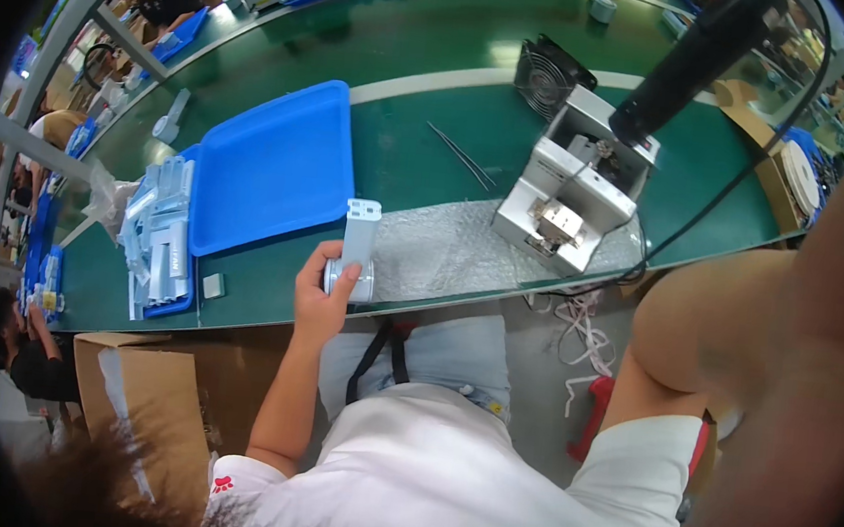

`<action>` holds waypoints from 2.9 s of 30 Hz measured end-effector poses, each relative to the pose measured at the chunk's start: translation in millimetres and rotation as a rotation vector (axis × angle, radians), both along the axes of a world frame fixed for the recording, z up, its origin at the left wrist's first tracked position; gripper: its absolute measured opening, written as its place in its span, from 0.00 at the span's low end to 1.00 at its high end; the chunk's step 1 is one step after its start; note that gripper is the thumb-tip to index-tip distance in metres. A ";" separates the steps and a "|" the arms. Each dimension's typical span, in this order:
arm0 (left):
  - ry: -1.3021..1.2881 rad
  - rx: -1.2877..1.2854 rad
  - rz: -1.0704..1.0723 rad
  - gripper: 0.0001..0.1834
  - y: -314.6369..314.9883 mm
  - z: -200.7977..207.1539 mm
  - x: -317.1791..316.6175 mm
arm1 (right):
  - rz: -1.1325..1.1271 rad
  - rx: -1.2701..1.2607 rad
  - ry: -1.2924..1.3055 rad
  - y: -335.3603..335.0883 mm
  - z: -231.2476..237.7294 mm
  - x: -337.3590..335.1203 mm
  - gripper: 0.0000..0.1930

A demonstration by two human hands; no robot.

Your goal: The person repeatedly picks up light-blue plastic components from a blue tray and uses a handheld power tool to drive screws into them. After each assembly, the person places the finished part onto the green workbench. The process is repeated for multiple identical components throughout the clip.

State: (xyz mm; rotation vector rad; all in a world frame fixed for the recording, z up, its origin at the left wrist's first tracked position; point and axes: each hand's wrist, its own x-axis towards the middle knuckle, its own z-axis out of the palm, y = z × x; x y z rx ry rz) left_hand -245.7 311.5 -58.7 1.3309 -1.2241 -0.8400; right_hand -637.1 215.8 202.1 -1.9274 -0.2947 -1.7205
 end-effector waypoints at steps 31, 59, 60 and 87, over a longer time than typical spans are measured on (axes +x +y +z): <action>-0.281 -0.398 0.018 0.17 -57.3 -12.1 -61.3 | -0.390 0.479 -0.307 -40.3 -32.5 51.1 0.31; -0.337 -0.410 0.001 0.21 -56.8 -20.0 -61.4 | -0.697 0.609 -0.090 -49.0 -92.8 82.8 0.34; -0.342 -0.405 0.020 0.21 -55.3 -21.5 -60.4 | -0.612 0.689 -0.076 -47.1 -100.5 79.9 0.36; -0.283 -0.415 -0.018 0.24 -59.9 -25.5 -53.6 | -0.049 0.651 -0.194 -67.4 -120.8 144.2 0.41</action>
